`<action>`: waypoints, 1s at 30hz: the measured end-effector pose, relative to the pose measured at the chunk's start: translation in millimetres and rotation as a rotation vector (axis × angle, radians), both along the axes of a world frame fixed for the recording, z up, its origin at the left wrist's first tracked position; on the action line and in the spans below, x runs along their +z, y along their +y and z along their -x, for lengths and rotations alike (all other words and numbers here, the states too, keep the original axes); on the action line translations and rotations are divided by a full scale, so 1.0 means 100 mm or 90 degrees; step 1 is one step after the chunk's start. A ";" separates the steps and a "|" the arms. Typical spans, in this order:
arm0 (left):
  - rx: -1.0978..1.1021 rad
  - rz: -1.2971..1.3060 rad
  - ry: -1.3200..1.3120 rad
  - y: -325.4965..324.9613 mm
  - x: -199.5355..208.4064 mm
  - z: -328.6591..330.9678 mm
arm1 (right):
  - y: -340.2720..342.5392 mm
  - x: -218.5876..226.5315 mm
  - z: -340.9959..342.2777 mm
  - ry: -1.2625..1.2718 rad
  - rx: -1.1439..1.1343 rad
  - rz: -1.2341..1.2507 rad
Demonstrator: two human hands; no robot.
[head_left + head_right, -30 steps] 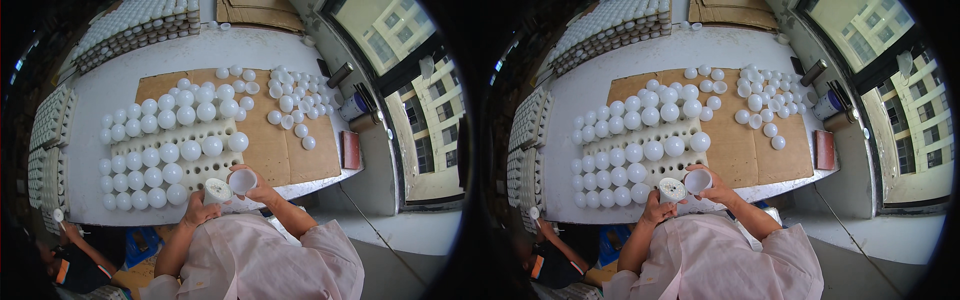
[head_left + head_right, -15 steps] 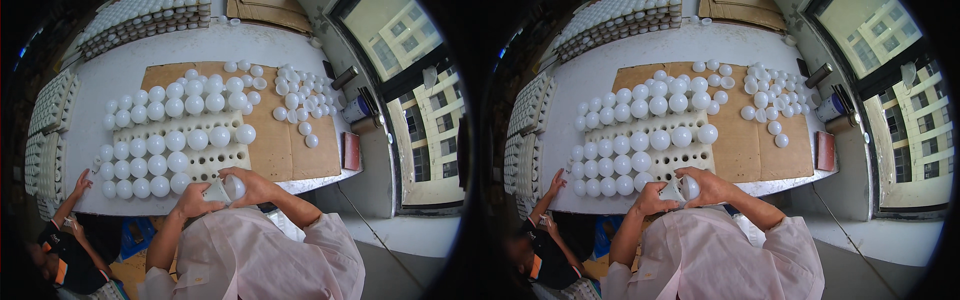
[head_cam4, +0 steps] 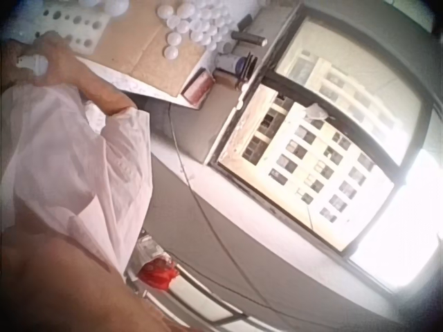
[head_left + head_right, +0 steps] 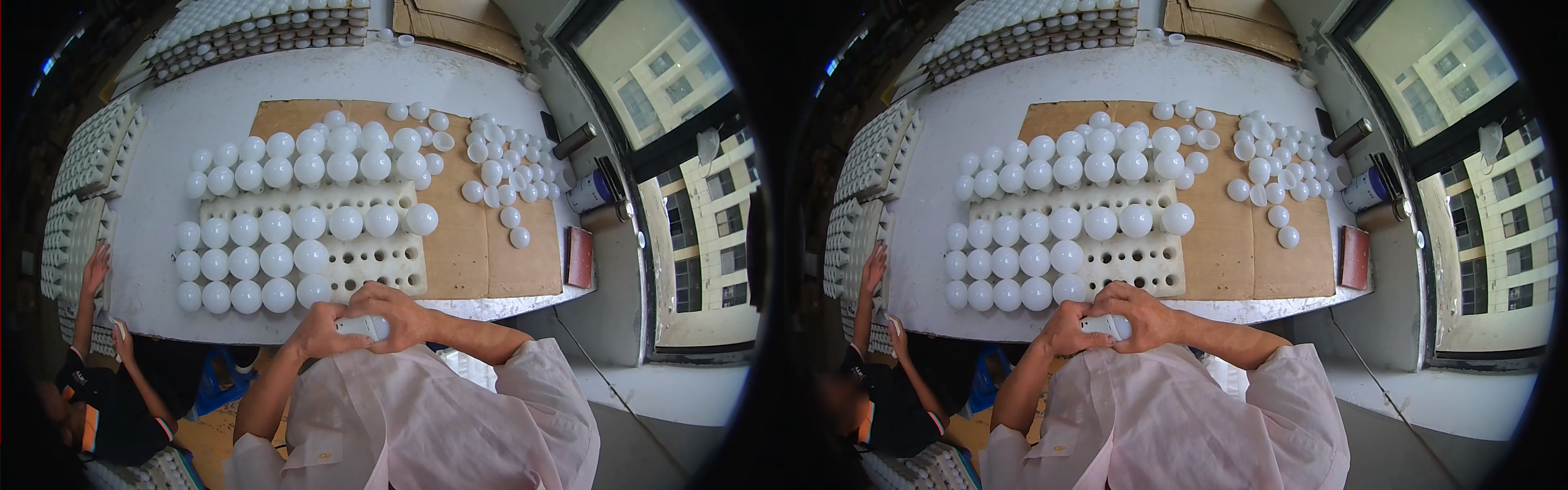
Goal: The person assembles light bulbs by attaching plastic diffuser covers onto bulb bodies by hand and placing the assembled bulbs into slots on a foam tray.
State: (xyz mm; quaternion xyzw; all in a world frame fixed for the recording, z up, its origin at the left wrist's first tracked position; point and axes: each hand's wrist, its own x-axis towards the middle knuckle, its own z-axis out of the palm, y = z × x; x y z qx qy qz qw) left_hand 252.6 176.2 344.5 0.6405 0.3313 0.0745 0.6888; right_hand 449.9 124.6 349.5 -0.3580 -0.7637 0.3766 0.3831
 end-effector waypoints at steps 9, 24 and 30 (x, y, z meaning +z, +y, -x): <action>-0.020 -0.026 0.033 0.09 0.03 0.11 | 0.00 -0.12 0.17 0.065 -0.023 0.020; 0.411 -0.087 -0.056 0.64 0.20 1.32 | 0.53 -0.65 -0.01 -0.328 -0.401 -0.019; 0.785 -0.250 0.017 1.50 -0.33 2.21 | 0.44 -0.70 0.26 -0.359 -0.444 -0.052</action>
